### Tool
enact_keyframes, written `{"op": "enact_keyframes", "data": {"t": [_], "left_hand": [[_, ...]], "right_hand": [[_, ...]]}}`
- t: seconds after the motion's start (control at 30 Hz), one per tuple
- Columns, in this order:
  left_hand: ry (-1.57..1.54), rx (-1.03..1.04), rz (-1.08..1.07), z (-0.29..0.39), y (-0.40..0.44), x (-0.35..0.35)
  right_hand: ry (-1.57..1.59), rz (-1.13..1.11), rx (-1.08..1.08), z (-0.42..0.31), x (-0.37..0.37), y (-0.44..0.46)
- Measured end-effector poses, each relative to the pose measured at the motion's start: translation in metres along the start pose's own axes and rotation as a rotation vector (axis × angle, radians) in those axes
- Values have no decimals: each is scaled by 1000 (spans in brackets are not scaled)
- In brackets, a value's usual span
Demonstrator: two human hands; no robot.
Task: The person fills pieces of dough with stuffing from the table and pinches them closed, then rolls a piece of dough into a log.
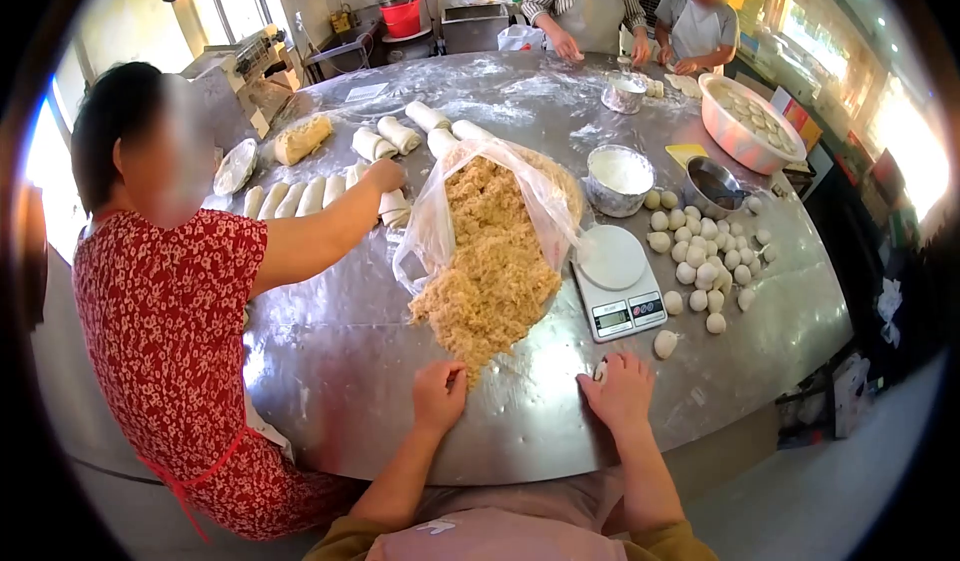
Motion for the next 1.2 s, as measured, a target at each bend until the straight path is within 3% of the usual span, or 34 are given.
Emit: {"op": "enact_keyframes", "data": {"t": [0.07,0.67,0.87,0.93,1.0,1.03,1.13,1.2], "left_hand": [[-10,2,13,3,-1,-2],[-108,-82,190,-4,-7,-20],[-186,163,150,62,-32,-24],[-245,236,75,90,-32,-25],[-305,254,-15,103,-32,-23],[-336,239,-89,103,-30,-19],[-339,111,-262,88,-32,-5],[-264,135,-331,83,-37,6]], "right_hand": [[47,-54,53,10,13,-12],[263,270,22,17,10,-29],[518,225,-426,-80,-22,-28],[640,95,-570,-111,-5,-34],[761,-220,-630,-138,19,-38],[586,-167,-658,-146,13,-43],[792,-424,-451,-139,16,-30],[1147,-506,82,-106,42,-45]]}}
Point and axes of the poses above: each hand's wrist, its own y-axis towards the middle knuckle, its own x-axis out of the palm, z = x × y, the point moved 6 cm from there along y, towards the middle knuckle, and after that the axes turned 5 degrees about -x, right-handed, at the moved point
